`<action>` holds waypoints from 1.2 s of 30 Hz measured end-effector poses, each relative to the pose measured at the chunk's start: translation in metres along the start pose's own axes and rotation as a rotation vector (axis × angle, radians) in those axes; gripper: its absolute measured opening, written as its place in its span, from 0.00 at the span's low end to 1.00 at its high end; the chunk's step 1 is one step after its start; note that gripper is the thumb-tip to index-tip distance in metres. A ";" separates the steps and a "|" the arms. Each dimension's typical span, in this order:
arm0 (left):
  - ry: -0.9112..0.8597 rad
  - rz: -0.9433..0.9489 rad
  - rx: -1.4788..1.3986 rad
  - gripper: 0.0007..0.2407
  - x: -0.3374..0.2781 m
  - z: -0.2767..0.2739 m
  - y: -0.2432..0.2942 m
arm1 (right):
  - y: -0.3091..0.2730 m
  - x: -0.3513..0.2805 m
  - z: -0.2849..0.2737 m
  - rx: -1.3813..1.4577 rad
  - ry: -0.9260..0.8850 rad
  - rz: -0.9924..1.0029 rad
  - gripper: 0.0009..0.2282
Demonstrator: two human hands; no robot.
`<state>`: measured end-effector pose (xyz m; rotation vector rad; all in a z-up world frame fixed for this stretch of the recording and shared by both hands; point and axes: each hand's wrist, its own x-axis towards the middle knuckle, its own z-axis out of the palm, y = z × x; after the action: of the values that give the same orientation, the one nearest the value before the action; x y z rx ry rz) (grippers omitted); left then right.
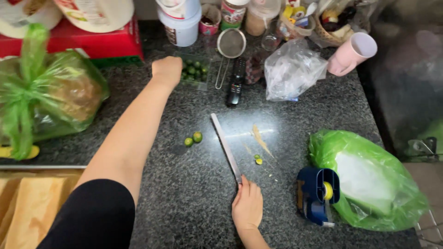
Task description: The recorder is slicing bread loaves and small citrus fruits on a bakery counter.
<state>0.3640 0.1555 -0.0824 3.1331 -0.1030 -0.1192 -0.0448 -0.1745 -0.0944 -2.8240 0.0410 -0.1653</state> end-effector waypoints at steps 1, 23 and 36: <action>-0.004 0.007 -0.003 0.12 0.006 0.000 0.002 | 0.000 0.000 -0.001 -0.004 -0.002 0.008 0.17; -0.359 -0.776 -1.822 0.23 -0.370 -0.034 0.169 | 0.001 -0.011 -0.030 0.299 0.071 -0.006 0.11; 0.095 -0.421 -1.048 0.14 -0.398 0.009 0.205 | 0.023 -0.099 -0.070 0.473 -0.014 0.008 0.16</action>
<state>-0.0464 -0.0227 -0.0602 2.0626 0.4626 -0.0093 -0.1516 -0.2131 -0.0463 -2.3522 0.0079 -0.1332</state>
